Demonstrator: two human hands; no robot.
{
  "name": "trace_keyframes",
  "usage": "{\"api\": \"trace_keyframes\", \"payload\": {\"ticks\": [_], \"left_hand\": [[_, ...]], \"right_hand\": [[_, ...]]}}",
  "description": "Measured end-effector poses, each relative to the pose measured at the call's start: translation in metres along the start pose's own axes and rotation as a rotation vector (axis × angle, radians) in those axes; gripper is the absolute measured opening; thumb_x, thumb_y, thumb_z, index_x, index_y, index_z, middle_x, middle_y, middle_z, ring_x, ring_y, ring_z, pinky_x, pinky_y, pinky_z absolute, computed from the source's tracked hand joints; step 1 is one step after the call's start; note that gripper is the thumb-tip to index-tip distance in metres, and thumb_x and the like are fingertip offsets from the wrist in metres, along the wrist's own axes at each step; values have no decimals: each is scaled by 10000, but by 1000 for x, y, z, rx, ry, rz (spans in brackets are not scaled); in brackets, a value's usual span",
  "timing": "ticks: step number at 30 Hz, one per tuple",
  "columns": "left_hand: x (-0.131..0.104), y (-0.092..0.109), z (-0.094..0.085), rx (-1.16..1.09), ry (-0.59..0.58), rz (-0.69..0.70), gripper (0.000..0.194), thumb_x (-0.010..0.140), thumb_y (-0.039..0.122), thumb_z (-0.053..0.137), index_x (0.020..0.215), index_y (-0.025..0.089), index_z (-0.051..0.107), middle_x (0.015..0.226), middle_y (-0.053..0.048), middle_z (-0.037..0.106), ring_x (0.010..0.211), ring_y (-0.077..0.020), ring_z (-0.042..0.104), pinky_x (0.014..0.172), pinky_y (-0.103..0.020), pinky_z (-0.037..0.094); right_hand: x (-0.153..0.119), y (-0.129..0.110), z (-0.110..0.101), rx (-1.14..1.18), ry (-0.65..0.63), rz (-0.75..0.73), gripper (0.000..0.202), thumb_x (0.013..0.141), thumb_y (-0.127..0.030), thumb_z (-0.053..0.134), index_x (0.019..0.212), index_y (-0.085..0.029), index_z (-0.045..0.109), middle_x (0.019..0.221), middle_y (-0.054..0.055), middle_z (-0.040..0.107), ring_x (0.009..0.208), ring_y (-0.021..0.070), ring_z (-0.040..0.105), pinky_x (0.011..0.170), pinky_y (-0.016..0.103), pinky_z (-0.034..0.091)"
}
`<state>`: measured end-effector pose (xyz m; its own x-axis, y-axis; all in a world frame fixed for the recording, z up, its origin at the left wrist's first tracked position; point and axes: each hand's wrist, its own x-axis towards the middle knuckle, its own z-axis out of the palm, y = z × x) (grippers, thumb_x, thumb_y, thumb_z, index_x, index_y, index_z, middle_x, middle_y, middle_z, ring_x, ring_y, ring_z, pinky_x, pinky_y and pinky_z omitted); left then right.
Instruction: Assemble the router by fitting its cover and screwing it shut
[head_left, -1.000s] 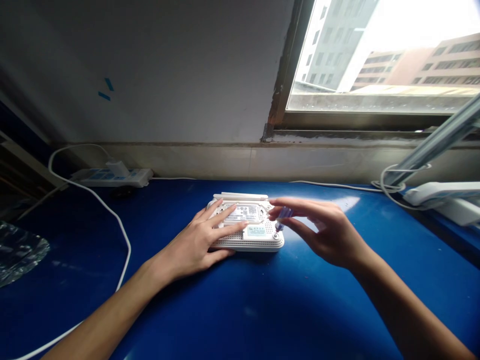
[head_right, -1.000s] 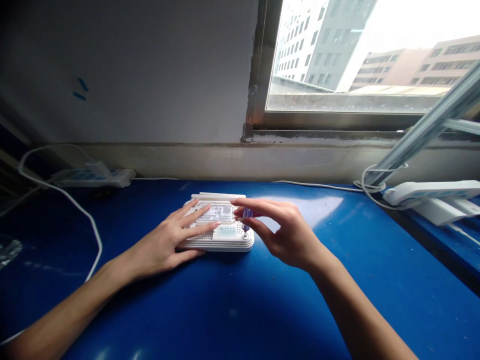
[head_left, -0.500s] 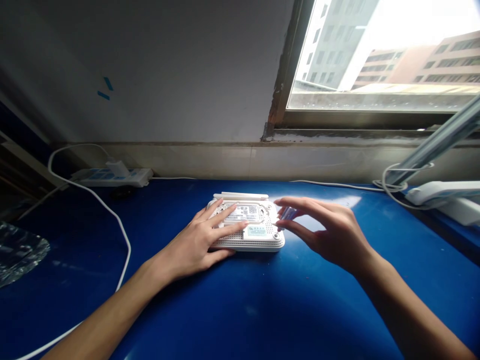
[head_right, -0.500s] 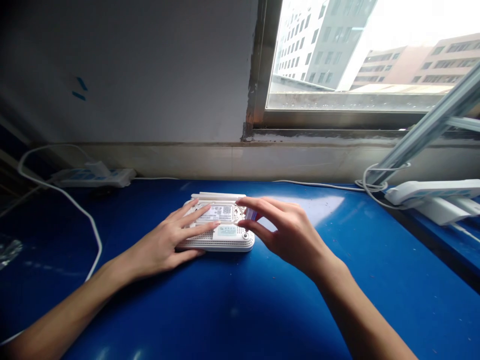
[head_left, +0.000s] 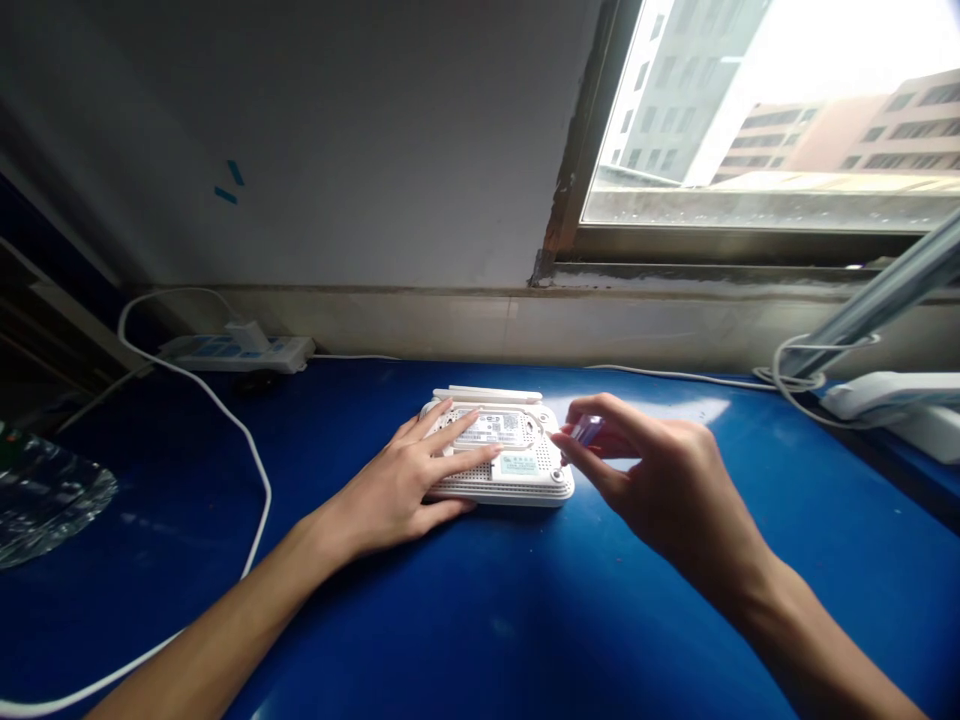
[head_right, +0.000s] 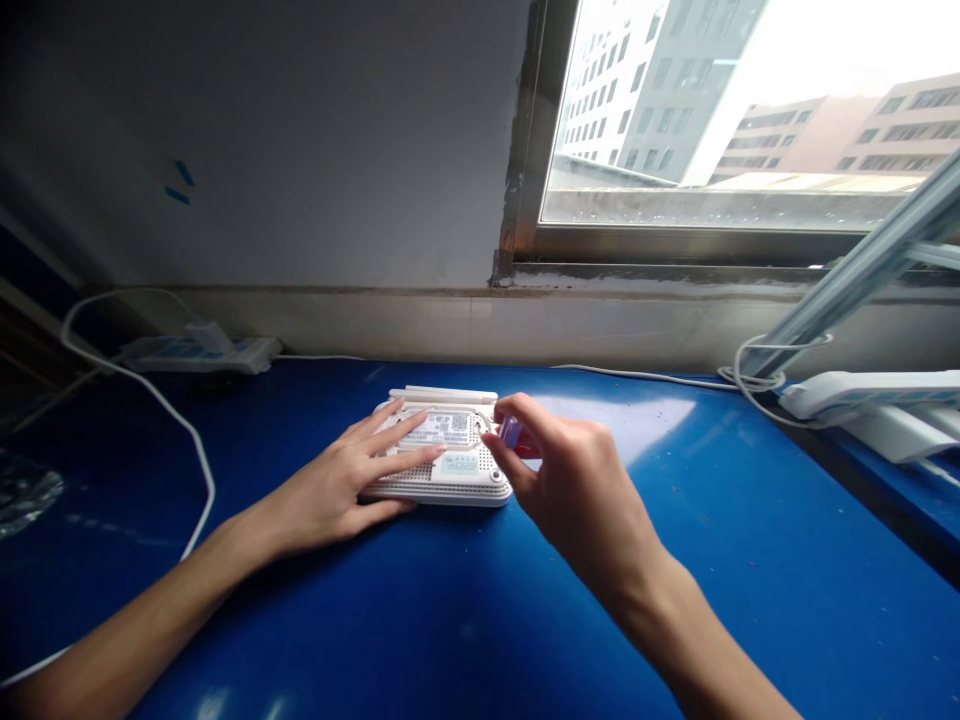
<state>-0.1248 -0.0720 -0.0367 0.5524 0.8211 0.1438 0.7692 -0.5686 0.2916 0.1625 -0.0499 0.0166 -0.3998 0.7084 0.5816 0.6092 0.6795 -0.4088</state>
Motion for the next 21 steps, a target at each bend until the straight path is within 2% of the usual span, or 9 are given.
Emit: {"api": "trace_keyframes", "payload": {"ticks": [2,4,6,10,14,18,21], "left_hand": [[0,-1,1,6,1,1,736,959,336,736,1596,485,399,1747,3,262,1626,-392,139,1255,-685,265],[0,-1,1,5,5,5,733,960,338,734,1595,488,400,1747,11,264,1626,-387,145,1257,-677,272],[0,-2,2,-1,8,7,734,958,335,736,1594,486,403,1747,12,268,1625,-388,151,1259,-668,277],[0,-1,1,-7,7,7,738,953,328,745,1592,481,411,1745,6,271,1623,-396,153,1263,-664,269],[1,0,0,-1,0,3,751,956,333,743,1599,492,389,1747,4,263,1623,-398,147,1256,-677,267],[1,0,-1,0,-1,3,748,953,327,746,1597,484,399,1745,-5,268,1619,-411,157,1250,-683,271],[1,0,-1,4,-9,1,731,955,326,741,1593,473,415,1742,-11,277,1616,-419,165,1244,-692,274]], "right_hand": [[-1,-8,4,-93,55,32,59,942,-219,715,987,-213,677,738,42,768,611,223,756,521,282,563],[-1,-10,5,-126,34,29,85,942,-216,719,1014,-208,675,742,40,764,591,219,737,511,286,535],[1,-6,2,-103,-50,-9,77,966,-221,696,1039,-214,675,813,47,775,636,218,738,552,296,538],[3,11,-7,47,-238,-123,95,1032,-250,618,1110,-256,673,1063,52,790,888,217,763,758,321,585],[2,20,-13,165,-308,-148,141,1015,-227,649,1143,-281,671,1211,34,771,1044,199,749,867,296,589],[2,13,-12,142,-336,-135,135,1022,-202,621,1132,-271,657,1119,24,783,933,181,751,814,287,574],[1,1,-9,36,-310,-47,110,990,-166,635,1053,-255,650,1000,17,786,818,191,743,714,288,540]]}}
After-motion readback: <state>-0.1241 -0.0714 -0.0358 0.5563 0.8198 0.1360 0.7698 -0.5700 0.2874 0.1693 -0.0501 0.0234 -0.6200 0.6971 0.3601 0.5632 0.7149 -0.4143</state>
